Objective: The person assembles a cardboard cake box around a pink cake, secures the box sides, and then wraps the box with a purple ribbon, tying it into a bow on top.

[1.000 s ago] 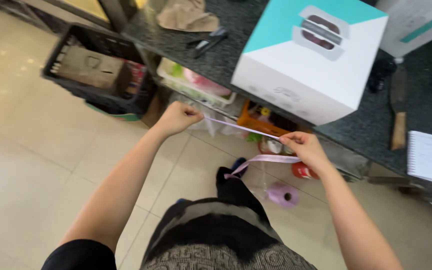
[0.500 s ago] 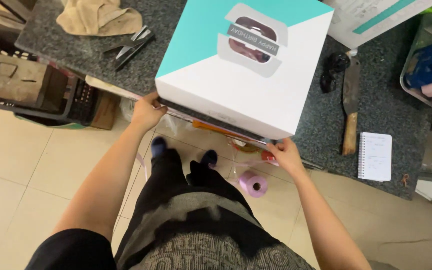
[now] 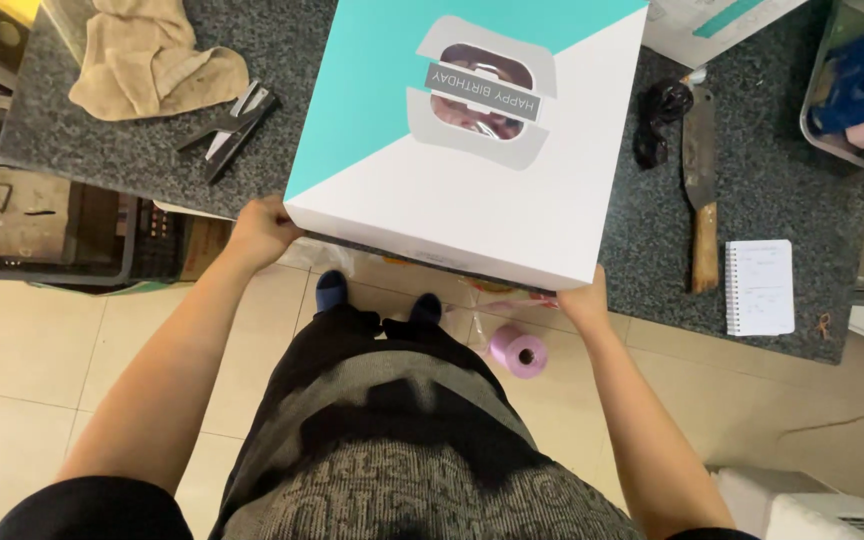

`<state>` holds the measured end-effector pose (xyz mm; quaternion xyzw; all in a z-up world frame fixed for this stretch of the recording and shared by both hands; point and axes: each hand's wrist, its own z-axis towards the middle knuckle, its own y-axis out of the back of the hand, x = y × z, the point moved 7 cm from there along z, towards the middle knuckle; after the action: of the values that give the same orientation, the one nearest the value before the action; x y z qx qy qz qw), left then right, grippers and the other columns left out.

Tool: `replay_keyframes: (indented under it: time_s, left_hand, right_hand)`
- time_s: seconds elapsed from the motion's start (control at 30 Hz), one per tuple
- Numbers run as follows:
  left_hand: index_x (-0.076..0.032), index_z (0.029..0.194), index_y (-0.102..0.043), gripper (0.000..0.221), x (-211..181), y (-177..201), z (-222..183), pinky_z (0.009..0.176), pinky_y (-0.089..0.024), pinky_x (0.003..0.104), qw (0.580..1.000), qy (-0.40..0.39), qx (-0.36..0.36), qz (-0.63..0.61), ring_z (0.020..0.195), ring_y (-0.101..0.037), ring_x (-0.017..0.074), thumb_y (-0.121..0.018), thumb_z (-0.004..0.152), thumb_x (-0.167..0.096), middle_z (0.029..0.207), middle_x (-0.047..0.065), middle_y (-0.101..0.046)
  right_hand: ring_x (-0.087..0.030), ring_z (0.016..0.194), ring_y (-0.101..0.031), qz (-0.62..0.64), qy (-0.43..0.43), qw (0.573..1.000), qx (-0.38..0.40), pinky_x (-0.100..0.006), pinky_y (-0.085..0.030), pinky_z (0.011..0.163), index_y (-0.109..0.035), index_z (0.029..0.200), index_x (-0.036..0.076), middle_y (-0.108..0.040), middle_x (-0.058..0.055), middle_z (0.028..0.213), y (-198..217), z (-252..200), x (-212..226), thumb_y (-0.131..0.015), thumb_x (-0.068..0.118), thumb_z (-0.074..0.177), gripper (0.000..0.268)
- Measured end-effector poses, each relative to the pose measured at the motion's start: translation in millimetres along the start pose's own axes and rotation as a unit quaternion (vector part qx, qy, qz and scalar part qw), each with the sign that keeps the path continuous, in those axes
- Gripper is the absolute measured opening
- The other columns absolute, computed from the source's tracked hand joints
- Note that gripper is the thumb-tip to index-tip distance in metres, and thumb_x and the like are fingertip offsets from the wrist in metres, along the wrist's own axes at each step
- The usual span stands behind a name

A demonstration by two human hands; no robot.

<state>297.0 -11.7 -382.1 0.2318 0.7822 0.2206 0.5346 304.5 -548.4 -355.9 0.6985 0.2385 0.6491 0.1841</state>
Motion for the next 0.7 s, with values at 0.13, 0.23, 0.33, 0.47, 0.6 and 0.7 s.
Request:
replay_keyframes:
  time_s: [0.13,0.23,0.33,0.47,0.6,0.7]
  left_hand:
    - [-0.004,0.108,-0.077,0.026,-41,23,-13,0.069,-0.057,0.043,0.982,0.147,0.116,-0.039,0.082,-0.069,0.0225,-0.078,0.085,-0.014,0.097,0.013,-0.076]
    - [-0.005,0.113,-0.077,0.031,-7,7,-4,0.073,-0.058,0.042,0.969,0.166,0.166,-0.077,0.086,-0.071,0.0217,-0.077,0.082,-0.013,0.103,0.014,-0.077]
    - [-0.004,0.115,-0.078,0.034,3,5,7,0.083,-0.056,0.031,0.972,0.118,0.178,-0.102,0.091,-0.073,0.0175,-0.074,0.083,-0.014,0.105,0.013,-0.08]
    - [-0.005,0.115,-0.077,0.031,1,3,1,0.084,-0.055,0.03,0.973,0.129,0.171,-0.089,0.092,-0.073,0.0168,-0.073,0.086,-0.015,0.105,0.012,-0.079]
    - [-0.002,0.107,-0.077,0.024,1,1,-1,0.072,-0.058,0.033,0.984,0.089,0.139,-0.061,0.085,-0.071,0.0192,-0.078,0.085,-0.01,0.099,0.012,-0.076]
    - [-0.002,0.104,-0.076,0.02,-36,12,-15,0.058,-0.059,0.034,0.989,0.088,0.111,-0.049,0.079,-0.07,0.0201,-0.076,0.085,-0.006,0.097,0.008,-0.069]
  right_hand:
    - [-0.018,0.067,-0.07,-0.056,-0.046,0.996,0.049,-0.035,-0.054,0.058,-0.074,0.09,-0.006,-0.075,-0.018,0.075,-1,7,-6,-0.07,0.006,0.082,0.015]
    - [-0.018,0.075,-0.072,-0.068,0.004,0.997,0.02,-0.034,-0.056,0.062,-0.073,0.098,-0.006,-0.075,-0.015,0.083,0,10,-8,-0.071,0.008,0.089,0.017]
    - [-0.023,0.076,-0.073,-0.05,-0.093,0.993,0.059,-0.037,-0.057,0.065,-0.074,0.104,-0.003,-0.077,-0.016,0.086,-7,4,-12,-0.068,0.012,0.089,0.022]
    - [-0.026,0.104,-0.068,-0.037,-0.003,0.999,0.034,-0.038,-0.055,0.084,-0.067,0.121,-0.004,-0.072,-0.019,0.114,-12,1,-24,-0.071,0.015,0.091,0.036]
    - [-0.025,0.108,-0.07,-0.05,-0.037,0.996,0.06,-0.037,-0.056,0.09,-0.068,0.124,0.001,-0.074,-0.017,0.118,-14,5,-27,-0.07,0.02,0.091,0.037]
    - [-0.028,0.11,-0.069,-0.082,-0.018,0.994,0.07,-0.039,-0.055,0.09,-0.068,0.125,0.001,-0.072,-0.018,0.12,-13,8,-25,-0.071,0.02,0.092,0.038]
